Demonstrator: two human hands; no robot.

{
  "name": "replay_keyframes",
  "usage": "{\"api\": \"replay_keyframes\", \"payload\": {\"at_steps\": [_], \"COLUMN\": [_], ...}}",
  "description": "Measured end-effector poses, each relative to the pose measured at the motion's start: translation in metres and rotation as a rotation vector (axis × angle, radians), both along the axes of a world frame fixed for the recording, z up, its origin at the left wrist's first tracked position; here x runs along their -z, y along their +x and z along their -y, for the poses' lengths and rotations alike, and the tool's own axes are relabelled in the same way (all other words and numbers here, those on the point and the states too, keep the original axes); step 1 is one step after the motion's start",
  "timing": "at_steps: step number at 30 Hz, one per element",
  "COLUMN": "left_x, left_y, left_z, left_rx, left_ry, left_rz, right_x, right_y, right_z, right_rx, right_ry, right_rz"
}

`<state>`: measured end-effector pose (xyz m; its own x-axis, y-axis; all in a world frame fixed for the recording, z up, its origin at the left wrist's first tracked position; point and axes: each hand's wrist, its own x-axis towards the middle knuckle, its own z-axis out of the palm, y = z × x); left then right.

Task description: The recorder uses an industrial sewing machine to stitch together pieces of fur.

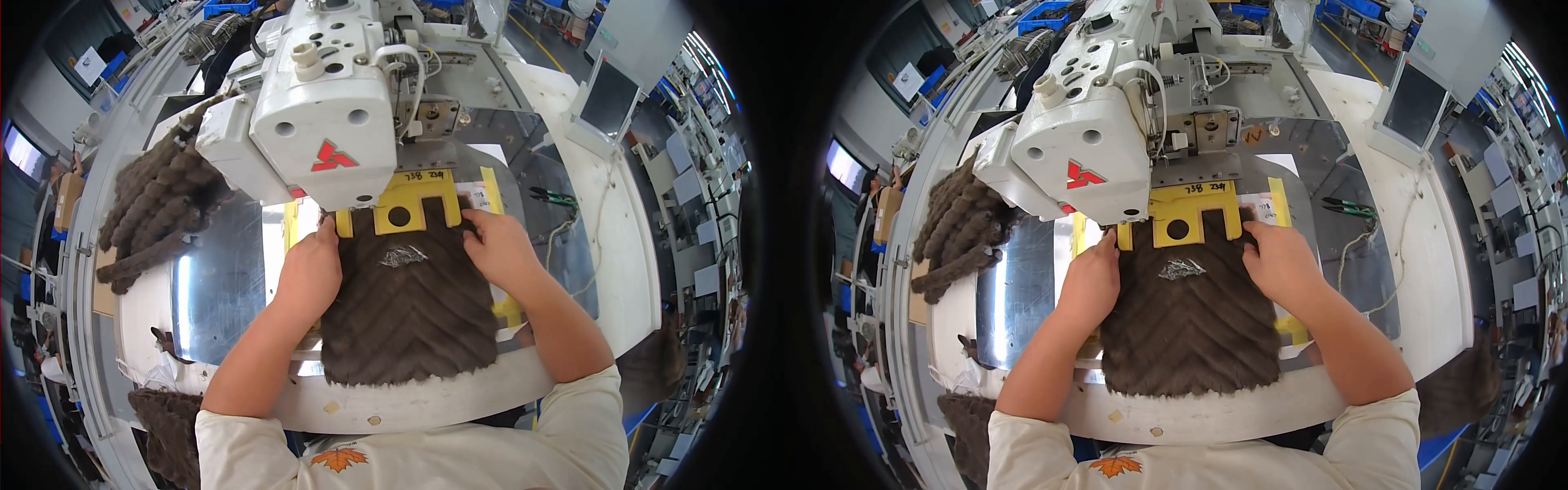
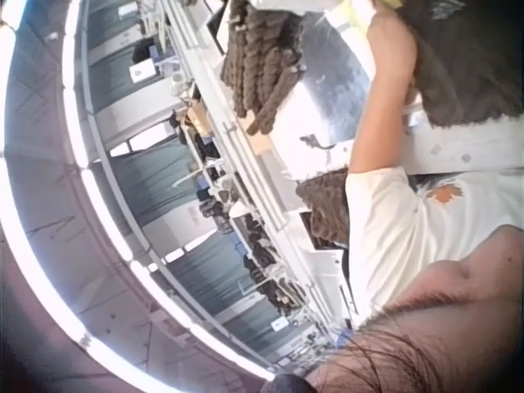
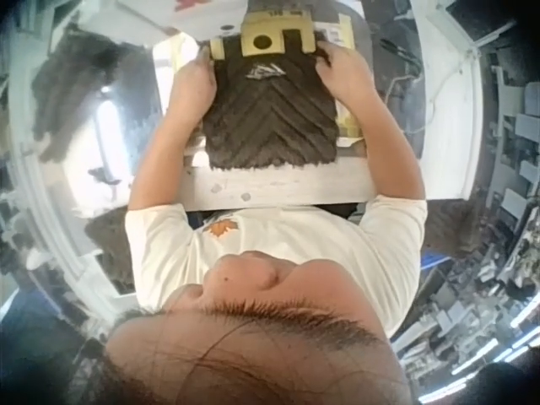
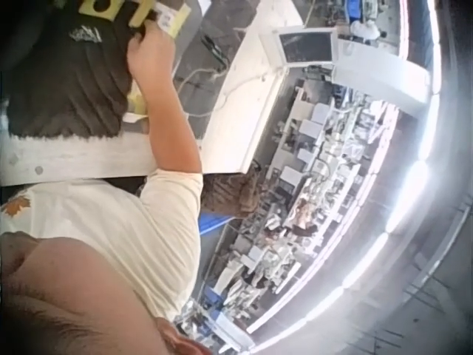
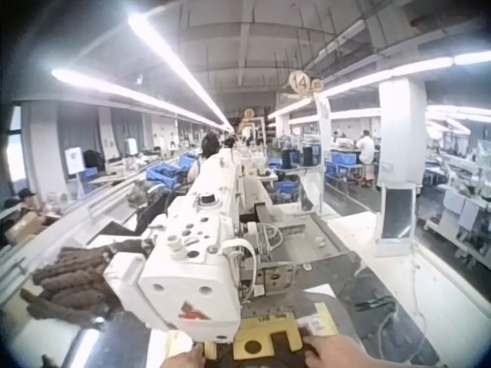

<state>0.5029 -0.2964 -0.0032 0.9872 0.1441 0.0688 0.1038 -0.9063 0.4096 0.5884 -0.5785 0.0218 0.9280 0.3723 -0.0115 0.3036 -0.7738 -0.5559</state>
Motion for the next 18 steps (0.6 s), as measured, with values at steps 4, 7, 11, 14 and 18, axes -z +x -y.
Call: {"api": "replay_keyframes", "payload": {"at_steps": [4, 7, 11, 14, 18], "left_x": [-0.001, -0.009, -0.009, -0.005, -0.001], "left_y": [0.004, 0.007, 0.008, 0.005, 0.000], "left_z": [-0.008, -0.005, -0.008, -0.006, -0.005], "left_rx": [0.022, -0.020, -0.009, 0.037, 0.089], "left_ry": [-0.007, -0.084, -0.021, 0.036, 0.065], "left_rz": [-0.022, -0.056, -0.119, -0.110, -0.043], "right_x": [-0.002, 0.000, -0.001, 0.002, 0.006], "right_y": [0.001, 0.002, 0.000, -0.001, -0.003], "right_z": [-0.005, -0.007, -0.011, -0.006, -0.005], "right_rx": [0.005, 0.013, 0.042, 0.037, 0.027], "right_ry": [-0.005, -0.053, -0.042, -0.046, -0.046], "right_rz": [0.004, 0.009, 0.050, 0.066, 0.096]}}
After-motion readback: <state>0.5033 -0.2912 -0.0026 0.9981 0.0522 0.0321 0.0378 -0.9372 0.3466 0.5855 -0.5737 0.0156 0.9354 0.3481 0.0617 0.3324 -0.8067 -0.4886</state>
